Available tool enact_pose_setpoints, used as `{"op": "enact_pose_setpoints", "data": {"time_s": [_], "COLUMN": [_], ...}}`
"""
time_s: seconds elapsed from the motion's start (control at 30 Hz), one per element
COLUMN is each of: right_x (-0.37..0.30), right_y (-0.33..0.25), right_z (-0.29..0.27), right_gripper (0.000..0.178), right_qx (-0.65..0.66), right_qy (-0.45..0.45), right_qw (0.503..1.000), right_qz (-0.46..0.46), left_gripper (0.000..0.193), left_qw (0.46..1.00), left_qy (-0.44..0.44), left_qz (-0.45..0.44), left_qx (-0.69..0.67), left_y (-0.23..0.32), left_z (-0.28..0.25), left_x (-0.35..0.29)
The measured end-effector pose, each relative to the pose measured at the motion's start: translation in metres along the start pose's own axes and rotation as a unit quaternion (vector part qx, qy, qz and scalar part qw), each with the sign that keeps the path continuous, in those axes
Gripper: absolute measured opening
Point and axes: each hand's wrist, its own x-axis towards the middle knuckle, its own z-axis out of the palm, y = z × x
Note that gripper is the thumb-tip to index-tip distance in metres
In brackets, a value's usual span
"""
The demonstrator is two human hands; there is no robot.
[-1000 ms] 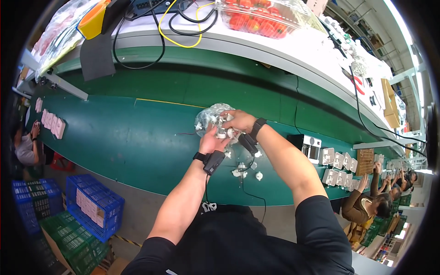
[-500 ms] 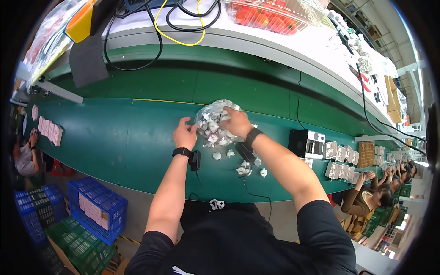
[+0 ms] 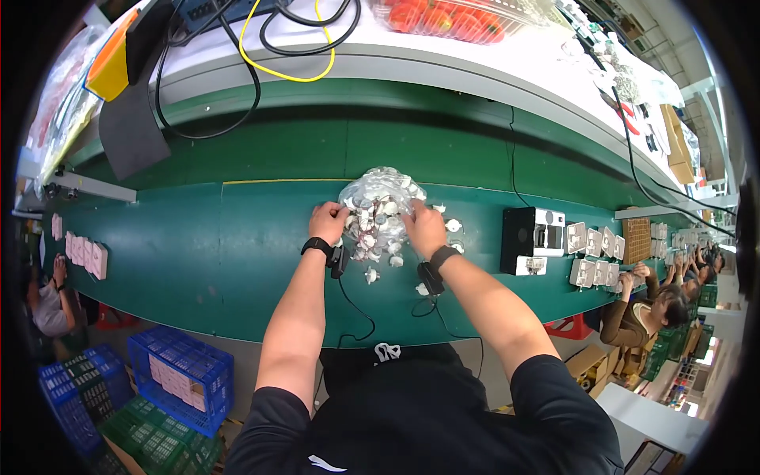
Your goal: The person places motors into plastic housings, secures them with a power screwdriver, and gathers loose motors into a plastic bag. After refilling a screw dispenser, they fit small white components into pink plastic housings by hand.
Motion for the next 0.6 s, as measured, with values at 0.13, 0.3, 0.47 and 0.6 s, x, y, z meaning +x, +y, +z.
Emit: {"op": "enact_pose_setpoints", "data": {"time_s": [0.13, 0.3, 0.47, 0.6], "right_x": [-0.004, 0.012, 0.026, 0.022], "right_y": [0.002, -0.005, -0.035, -0.050], "right_z": [-0.002, -0.034, -0.125, -0.166], "right_gripper": [0.024, 0.020, 0.027, 0.017], "right_qx": [-0.005, 0.115, 0.241, 0.335], "right_qy": [0.018, -0.097, -0.150, -0.180], "right_qw": [0.999, 0.986, 0.949, 0.919], "right_qz": [-0.043, 0.070, 0.135, 0.101], "left_gripper": [0.028, 0.028, 0.023, 0.021], "left_qw": [0.997, 0.994, 0.988, 0.984], "left_qy": [-0.041, 0.090, -0.011, -0.035], "left_qz": [-0.030, -0.045, -0.071, -0.015], "left_qx": [-0.061, 0.041, -0.136, -0.173], "left_y": [0.005, -0.001, 0.093, 0.139], "left_z": [0.002, -0.014, -0.082, -0.146], "left_x": [-0.001, -0.008, -0.017, -0.031]}}
